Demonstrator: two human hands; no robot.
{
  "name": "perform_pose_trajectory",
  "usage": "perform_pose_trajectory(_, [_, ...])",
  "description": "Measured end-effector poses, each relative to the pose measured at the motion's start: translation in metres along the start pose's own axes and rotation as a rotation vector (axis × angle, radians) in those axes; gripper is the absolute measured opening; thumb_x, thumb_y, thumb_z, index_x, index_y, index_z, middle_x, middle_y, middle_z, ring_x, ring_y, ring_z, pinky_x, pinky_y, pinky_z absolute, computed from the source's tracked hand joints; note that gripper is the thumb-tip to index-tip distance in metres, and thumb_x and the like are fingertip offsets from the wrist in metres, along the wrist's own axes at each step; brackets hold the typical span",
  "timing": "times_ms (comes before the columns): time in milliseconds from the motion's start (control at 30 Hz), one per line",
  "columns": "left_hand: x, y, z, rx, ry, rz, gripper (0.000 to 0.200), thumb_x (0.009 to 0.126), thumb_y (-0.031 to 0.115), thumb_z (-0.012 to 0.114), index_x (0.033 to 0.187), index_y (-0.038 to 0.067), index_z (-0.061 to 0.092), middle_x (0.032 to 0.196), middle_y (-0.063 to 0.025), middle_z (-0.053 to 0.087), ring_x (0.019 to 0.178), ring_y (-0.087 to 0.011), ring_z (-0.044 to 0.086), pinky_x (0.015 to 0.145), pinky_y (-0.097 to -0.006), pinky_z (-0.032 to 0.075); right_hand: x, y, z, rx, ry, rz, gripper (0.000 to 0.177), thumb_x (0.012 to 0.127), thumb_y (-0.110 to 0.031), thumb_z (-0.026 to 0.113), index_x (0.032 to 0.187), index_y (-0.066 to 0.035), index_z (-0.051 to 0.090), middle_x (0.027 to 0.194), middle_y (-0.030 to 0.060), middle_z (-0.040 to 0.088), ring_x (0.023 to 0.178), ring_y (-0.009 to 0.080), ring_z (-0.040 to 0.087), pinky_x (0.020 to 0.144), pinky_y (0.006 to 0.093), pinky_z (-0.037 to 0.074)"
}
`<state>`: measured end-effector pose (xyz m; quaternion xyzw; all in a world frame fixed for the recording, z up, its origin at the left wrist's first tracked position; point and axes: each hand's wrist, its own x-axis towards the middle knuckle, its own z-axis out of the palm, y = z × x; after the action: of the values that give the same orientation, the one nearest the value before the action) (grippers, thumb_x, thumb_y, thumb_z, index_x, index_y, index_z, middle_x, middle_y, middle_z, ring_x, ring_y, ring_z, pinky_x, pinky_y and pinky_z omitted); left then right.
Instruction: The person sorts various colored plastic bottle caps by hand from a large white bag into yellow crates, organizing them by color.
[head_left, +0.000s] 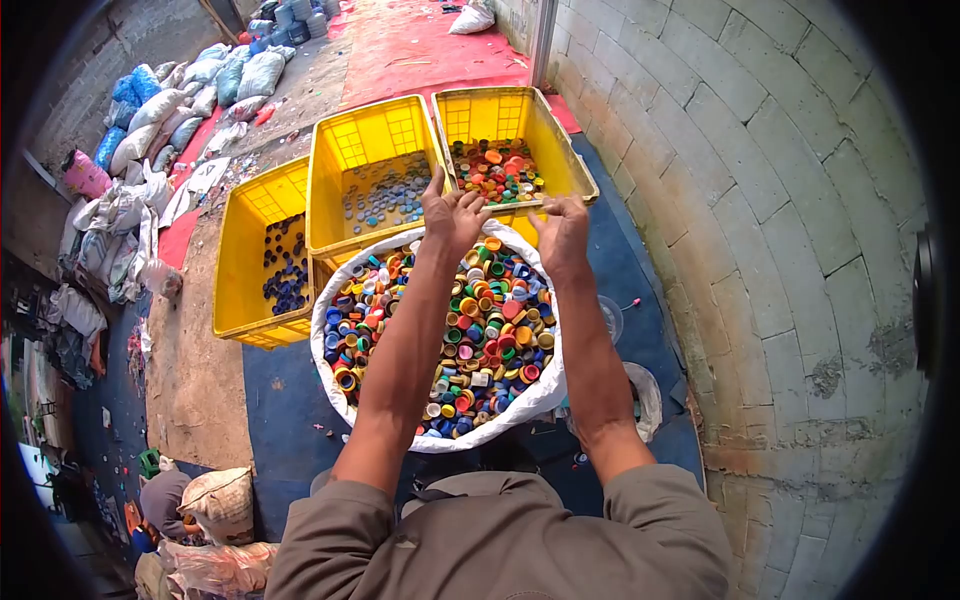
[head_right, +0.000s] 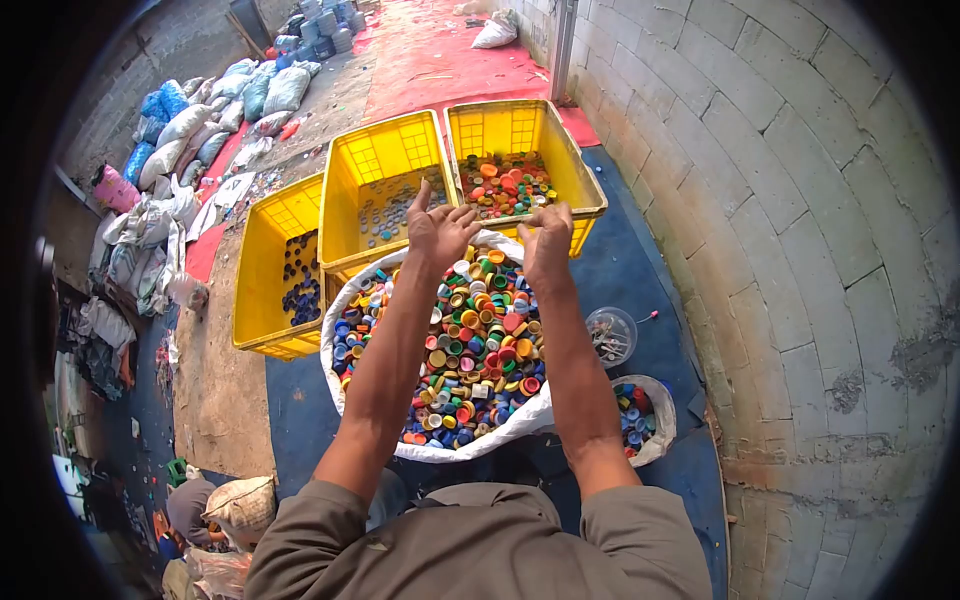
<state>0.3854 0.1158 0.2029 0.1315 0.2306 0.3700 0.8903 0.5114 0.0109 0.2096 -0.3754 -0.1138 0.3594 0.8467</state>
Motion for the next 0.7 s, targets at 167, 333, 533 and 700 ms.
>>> perform_pose_trajectory(167, [-0.040, -0.002, -0.092, 0.197, 0.180, 0.216, 0.054, 0.092, 0.043, 0.054, 0.118, -0.004, 0.051, 0.110, -0.0177, 0.059, 0.107, -0.0274, 0.055, 0.099, -0.0390, 0.040, -0.128, -0.113, 0.039, 0.009, -0.299, -0.835, 0.049, 0.083, -0.015, 0.053, 0.129, -0.001, 0.043, 0.109, 0.0118, 0.057, 0.102, 0.0269, 0.056, 0.095, 0.0519, 0.044])
perform_pose_trajectory(333, [-0.109, -0.051, -0.227, 0.252, 0.340, 0.142, 0.030, 0.093, 0.032, 0.055, 0.100, 0.003, 0.060, 0.079, -0.0018, 0.060, 0.072, -0.0136, 0.057, 0.068, -0.0261, 0.046, -0.254, -0.176, 0.109, 0.434, -0.702, -1.492, 0.038, 0.076, -0.021, 0.061, 0.107, -0.001, 0.050, 0.080, 0.0033, 0.051, 0.097, 0.0222, 0.051, 0.098, 0.0414, 0.035])
perform_pose_trajectory(533, [-0.172, -0.090, -0.261, 0.403, 0.541, 0.131, 0.024, 0.089, 0.027, 0.062, 0.093, 0.004, 0.058, 0.074, -0.0002, 0.055, 0.060, -0.0076, 0.050, 0.054, -0.0224, 0.039, -0.295, -0.170, 0.131, 0.414, -1.103, -1.246, 0.015, 0.072, -0.001, 0.066, 0.078, -0.002, 0.052, 0.081, 0.0066, 0.050, 0.104, 0.0311, 0.057, 0.107, 0.0462, 0.039])
perform_pose_trajectory(700, [-0.191, -0.093, -0.272, 0.395, 0.496, 0.097, 0.019, 0.091, 0.021, 0.061, 0.093, 0.003, 0.058, 0.073, 0.0013, 0.053, 0.058, -0.0049, 0.045, 0.054, -0.0196, 0.037, -0.311, -0.147, 0.134, 0.479, -0.881, -1.447, 0.018, 0.069, 0.004, 0.064, 0.081, -0.001, 0.052, 0.081, 0.0074, 0.050, 0.096, 0.0302, 0.061, 0.102, 0.0442, 0.044])
